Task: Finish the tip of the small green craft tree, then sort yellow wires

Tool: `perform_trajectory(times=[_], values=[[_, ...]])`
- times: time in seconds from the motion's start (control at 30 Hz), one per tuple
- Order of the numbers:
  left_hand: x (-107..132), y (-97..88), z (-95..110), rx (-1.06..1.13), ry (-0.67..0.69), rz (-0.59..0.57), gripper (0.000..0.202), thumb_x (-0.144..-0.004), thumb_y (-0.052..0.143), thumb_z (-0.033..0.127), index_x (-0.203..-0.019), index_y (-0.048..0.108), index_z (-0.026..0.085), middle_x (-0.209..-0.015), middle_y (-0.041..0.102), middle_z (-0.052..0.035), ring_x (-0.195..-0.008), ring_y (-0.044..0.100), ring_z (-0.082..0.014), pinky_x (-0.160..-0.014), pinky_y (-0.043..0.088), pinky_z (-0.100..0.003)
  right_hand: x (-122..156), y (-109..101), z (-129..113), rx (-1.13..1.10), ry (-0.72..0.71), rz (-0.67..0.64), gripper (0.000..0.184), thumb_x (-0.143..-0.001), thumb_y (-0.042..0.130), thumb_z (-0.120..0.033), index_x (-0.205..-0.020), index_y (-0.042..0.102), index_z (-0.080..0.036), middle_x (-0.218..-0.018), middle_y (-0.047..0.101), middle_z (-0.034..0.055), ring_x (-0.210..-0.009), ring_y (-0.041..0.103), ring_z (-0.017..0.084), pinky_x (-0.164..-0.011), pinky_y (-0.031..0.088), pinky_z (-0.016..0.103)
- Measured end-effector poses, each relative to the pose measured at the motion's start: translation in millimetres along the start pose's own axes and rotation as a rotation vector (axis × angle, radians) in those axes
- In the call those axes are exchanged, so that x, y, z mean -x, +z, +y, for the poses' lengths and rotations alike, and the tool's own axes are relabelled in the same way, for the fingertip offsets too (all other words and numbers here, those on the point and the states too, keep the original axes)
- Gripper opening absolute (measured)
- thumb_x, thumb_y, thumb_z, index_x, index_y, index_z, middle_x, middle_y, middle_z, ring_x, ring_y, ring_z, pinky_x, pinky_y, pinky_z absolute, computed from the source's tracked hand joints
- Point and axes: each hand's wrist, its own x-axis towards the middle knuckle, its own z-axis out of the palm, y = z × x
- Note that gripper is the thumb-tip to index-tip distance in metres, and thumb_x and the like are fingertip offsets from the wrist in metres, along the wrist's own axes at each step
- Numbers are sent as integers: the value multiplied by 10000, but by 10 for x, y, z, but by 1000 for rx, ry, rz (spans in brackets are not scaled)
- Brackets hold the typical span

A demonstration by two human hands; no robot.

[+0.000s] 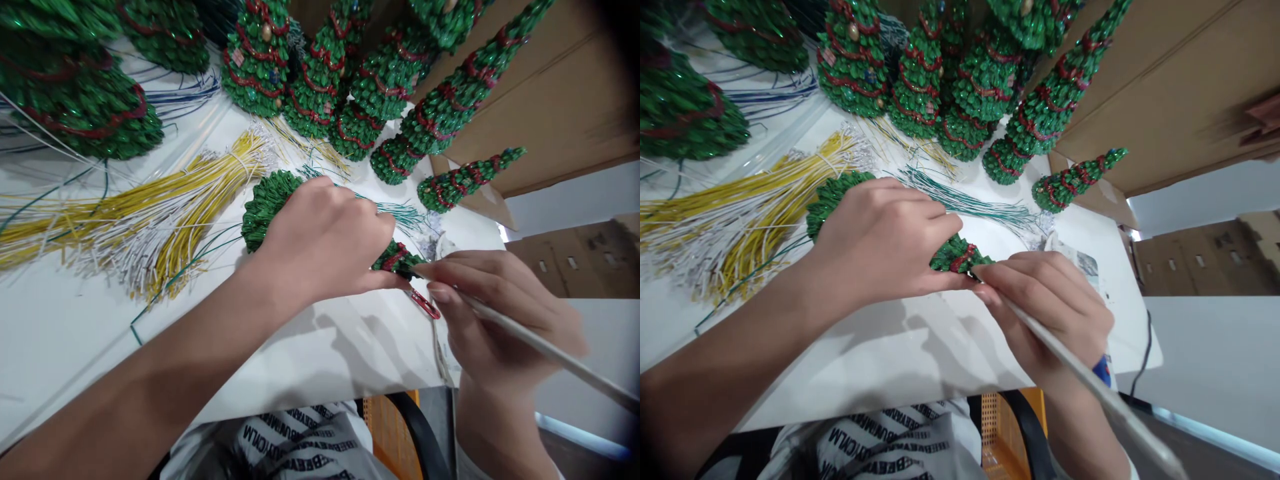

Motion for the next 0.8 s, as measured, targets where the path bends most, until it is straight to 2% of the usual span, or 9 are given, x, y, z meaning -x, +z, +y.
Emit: perform_trajectory(times=[0.13,0.3,0.47,0.6,0.8], values=[[0,1,1,6,-1,4,486,-775,615,640,-823,712,166,-697,694,-65,-706,663,-256,-635,361,-365,-10,8,1,-3,17,7,261,-815,686,-128,-1007,710,-303,-762,669,-16,-695,606,182,-658,484,361],[-3,-3,3,10,-4,-15,483,-785,607,633,-844,716,166,-713,701,-67,-729,676,-273,-634,371,-371,-5,-7,3,23,-29,-24,320,-786,704,-85,-1047,702,-269,-806,678,-5,-722,604,177,-679,491,359],[-1,6,5,8,3,-2,458,-798,599,608,-835,713,166,-731,711,-73,-734,675,-271,-632,373,-371,-7,-8,-11,64,-44,-46,345,-778,711,-91,-1054,696,-297,-806,695,-8,-715,614,198,-661,492,378],[6,8,-1,-2,9,10,398,-810,596,552,-834,711,172,-714,704,-59,-732,673,-243,-641,379,-355,2,13,-24,79,-59,-31,355,-777,713,-91,-1063,695,-301,-807,700,-8,-713,612,203,-666,502,387],[7,-2,-12,-7,-7,10,419,-811,590,578,-823,705,175,-719,705,-58,-741,678,-252,-655,395,-363,32,47,-23,51,-87,9,351,-773,713,-87,-1069,699,-275,-822,712,3,-749,630,215,-691,518,391]])
